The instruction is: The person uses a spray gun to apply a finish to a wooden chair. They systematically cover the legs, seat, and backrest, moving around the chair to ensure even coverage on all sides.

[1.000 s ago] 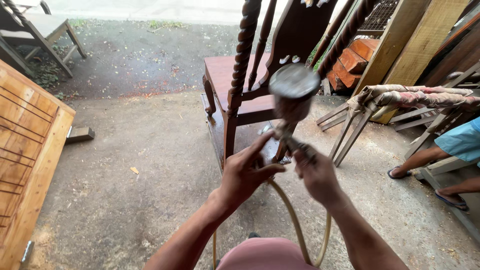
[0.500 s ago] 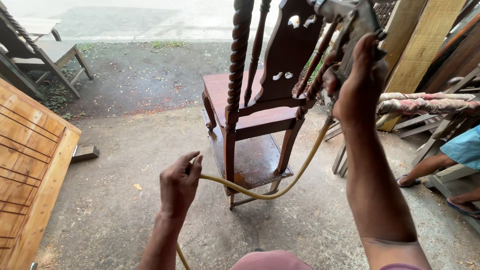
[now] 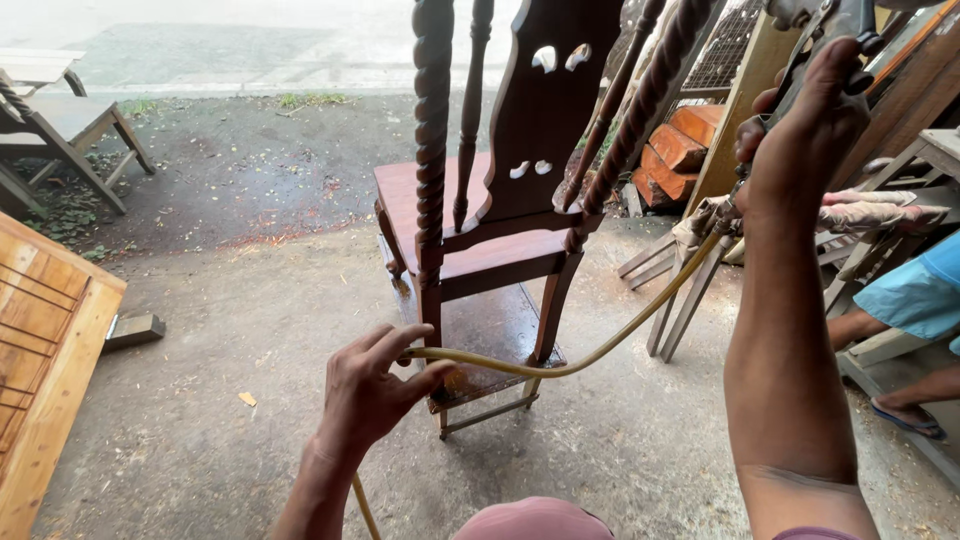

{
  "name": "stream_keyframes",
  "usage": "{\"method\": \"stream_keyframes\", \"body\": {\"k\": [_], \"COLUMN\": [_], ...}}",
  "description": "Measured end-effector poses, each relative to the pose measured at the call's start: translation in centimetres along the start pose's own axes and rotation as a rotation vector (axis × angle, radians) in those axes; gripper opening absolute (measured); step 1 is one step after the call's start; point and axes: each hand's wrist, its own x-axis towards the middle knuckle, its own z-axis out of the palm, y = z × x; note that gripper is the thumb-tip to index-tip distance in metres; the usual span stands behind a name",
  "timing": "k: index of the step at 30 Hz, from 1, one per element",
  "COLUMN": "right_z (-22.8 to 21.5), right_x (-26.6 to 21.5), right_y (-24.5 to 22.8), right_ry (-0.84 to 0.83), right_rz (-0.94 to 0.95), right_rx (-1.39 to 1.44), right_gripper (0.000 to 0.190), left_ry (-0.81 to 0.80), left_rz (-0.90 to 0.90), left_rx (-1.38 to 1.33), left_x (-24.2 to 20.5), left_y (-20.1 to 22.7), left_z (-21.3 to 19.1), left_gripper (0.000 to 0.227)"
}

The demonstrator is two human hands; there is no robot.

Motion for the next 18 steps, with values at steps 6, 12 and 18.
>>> {"method": "stream_keyframes", "body": {"k": [6,12,18], "right_z": [1.9,6.2,10.2], "right_x": [1.6,-3.0,-6.0], "right_y": [0.8,-3.8,-11.0], "right_ry": [0.061,-0.092,-0.234], "right_rz": [0.027,0.081,0.073], "right_rx": [-0.112,0.045,0.147], "right_gripper": [0.066,0.066,0.067], "left_ry": [0.025,0.115,0.207], "left_rz": [0.067,0.166,0.4], "left_rx": [0.062,0.146,0.343], "left_x": [2.3,6.0,13.4], "left_y": [-1.1,-4.9,-9.0], "left_z": [-0.6,-6.4,-12.5], "left_gripper": [0.023,0.023,0.029]}}
